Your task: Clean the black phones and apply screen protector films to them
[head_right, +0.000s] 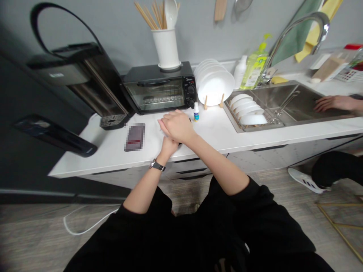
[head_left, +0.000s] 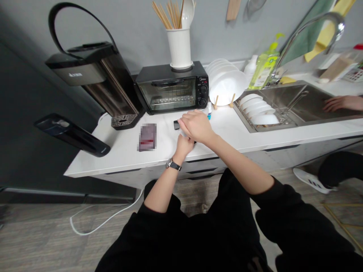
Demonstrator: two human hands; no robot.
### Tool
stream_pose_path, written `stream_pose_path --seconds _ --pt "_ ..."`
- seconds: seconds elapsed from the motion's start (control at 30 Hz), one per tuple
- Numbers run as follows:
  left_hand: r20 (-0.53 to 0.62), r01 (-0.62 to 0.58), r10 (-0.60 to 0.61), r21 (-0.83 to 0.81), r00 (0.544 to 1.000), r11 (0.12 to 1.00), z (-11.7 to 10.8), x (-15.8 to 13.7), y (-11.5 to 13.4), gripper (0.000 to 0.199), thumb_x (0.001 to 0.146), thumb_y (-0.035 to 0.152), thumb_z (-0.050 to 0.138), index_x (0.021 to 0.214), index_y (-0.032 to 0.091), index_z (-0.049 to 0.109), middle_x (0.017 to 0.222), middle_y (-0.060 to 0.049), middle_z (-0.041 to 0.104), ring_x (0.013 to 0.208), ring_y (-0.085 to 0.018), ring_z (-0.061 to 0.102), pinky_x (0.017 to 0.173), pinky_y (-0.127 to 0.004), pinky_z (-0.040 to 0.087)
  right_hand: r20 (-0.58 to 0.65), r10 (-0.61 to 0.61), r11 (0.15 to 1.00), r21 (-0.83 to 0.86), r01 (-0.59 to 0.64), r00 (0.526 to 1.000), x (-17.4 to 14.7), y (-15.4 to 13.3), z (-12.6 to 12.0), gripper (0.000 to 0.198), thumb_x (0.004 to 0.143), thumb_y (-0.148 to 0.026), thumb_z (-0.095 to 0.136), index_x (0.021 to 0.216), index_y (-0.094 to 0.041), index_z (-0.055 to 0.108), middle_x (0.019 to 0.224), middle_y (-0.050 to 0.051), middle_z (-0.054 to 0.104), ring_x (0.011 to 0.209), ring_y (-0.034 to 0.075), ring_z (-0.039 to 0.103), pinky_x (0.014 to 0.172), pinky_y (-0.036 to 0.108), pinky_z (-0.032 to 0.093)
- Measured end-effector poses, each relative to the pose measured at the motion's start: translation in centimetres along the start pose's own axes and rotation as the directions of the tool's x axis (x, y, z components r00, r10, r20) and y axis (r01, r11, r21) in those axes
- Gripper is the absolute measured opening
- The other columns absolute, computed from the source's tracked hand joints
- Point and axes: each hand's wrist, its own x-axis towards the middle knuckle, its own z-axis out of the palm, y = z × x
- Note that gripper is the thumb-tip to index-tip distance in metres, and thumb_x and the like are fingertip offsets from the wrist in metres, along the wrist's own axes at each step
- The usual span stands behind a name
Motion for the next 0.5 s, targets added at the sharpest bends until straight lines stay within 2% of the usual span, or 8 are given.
stream_pose_path --seconds 0.07,0.13,0.2,0.27,0.4,0.43,0.5 --pt "-0.011 -0.016 0.016 0.057 1.000 0.998 0.1 0.1 0.0 0.027 0.102 0.032 0.058 0.108 0.014 0.078 0.092 -0.015 0.082 0.099 -0.033 0.076 0.079 -0.036 0.055 0.037 -0.074 0.997 0.010 0.073 0.997 -0.1 0.5 -0.3 0.052 0.114 -0.033 0.030 0.094 -0.015 0.075 0.092 0.010 0.077 0.088 0.023 0.063 0.081 0.039 0.034" --pt "0.003 -0.016 0.016 0.115 1.000 0.993 0.2 0.3 0.2 0.028 0.102 0.032 0.058 0.095 0.014 0.078 0.087 -0.018 0.080 0.094 -0.034 0.077 0.080 -0.037 0.054 0.038 -0.075 0.997 0.032 0.074 0.996 -0.4 1.3 -0.5 0.054 0.115 -0.035 0.028 0.096 -0.016 0.075 0.093 0.010 0.077 0.088 0.023 0.064 0.080 0.038 0.034" --pt "0.013 -0.013 0.011 0.151 1.000 0.988 0.3 0.5 0.5 0.035 0.104 0.034 0.057 0.080 0.015 0.075 0.081 -0.018 0.078 0.086 -0.033 0.077 0.077 -0.037 0.052 0.008 0.015 0.999 0.052 -0.015 1.000 -0.5 2.1 -0.5 0.059 0.115 -0.038 0.024 0.094 -0.015 0.075 0.091 0.011 0.077 0.088 0.024 0.065 0.081 0.038 0.035" --pt "0.004 -0.020 0.019 0.151 1.000 0.988 0.2 0.5 0.7 0.041 0.105 0.038 0.057 0.073 0.017 0.071 0.076 -0.016 0.076 0.078 -0.030 0.076 0.073 -0.034 0.049 -0.028 0.157 0.986 0.065 -0.154 0.987 -0.4 2.5 -0.3 0.065 0.116 -0.039 0.020 0.091 -0.014 0.074 0.089 0.012 0.076 0.088 0.024 0.067 0.080 0.037 0.036" --pt "-0.027 -0.048 0.050 0.090 0.998 0.995 0.0 0.2 0.7 0.041 0.108 0.041 0.053 0.079 0.018 0.071 0.073 -0.010 0.075 0.073 -0.025 0.073 0.068 -0.031 0.045 -0.039 0.446 0.895 0.059 -0.443 0.894 0.1 2.7 0.4 0.072 0.116 -0.042 0.017 0.085 -0.014 0.076 0.086 0.014 0.075 0.081 0.026 0.068 0.073 0.037 0.037" --pt "-0.028 -0.050 0.052 0.085 0.998 0.995 0.0 0.1 0.7 0.041 0.108 0.041 0.053 0.080 0.018 0.071 0.074 -0.011 0.075 0.073 -0.025 0.073 0.068 -0.031 0.045 -0.039 0.473 0.880 0.054 -0.471 0.880 0.2 2.6 0.5 0.071 0.116 -0.042 0.018 0.086 -0.014 0.076 0.086 0.015 0.075 0.080 0.026 0.068 0.072 0.037 0.038" --pt "-0.025 -0.050 0.052 0.089 0.998 0.995 -0.1 0.1 0.6 0.042 0.108 0.040 0.052 0.079 0.017 0.071 0.075 -0.012 0.075 0.073 -0.026 0.074 0.068 -0.032 0.046 -0.055 0.445 0.895 0.051 -0.443 0.894 0.1 2.0 0.5 0.069 0.116 -0.042 0.019 0.089 -0.013 0.076 0.089 0.015 0.076 0.084 0.027 0.068 0.075 0.037 0.039"
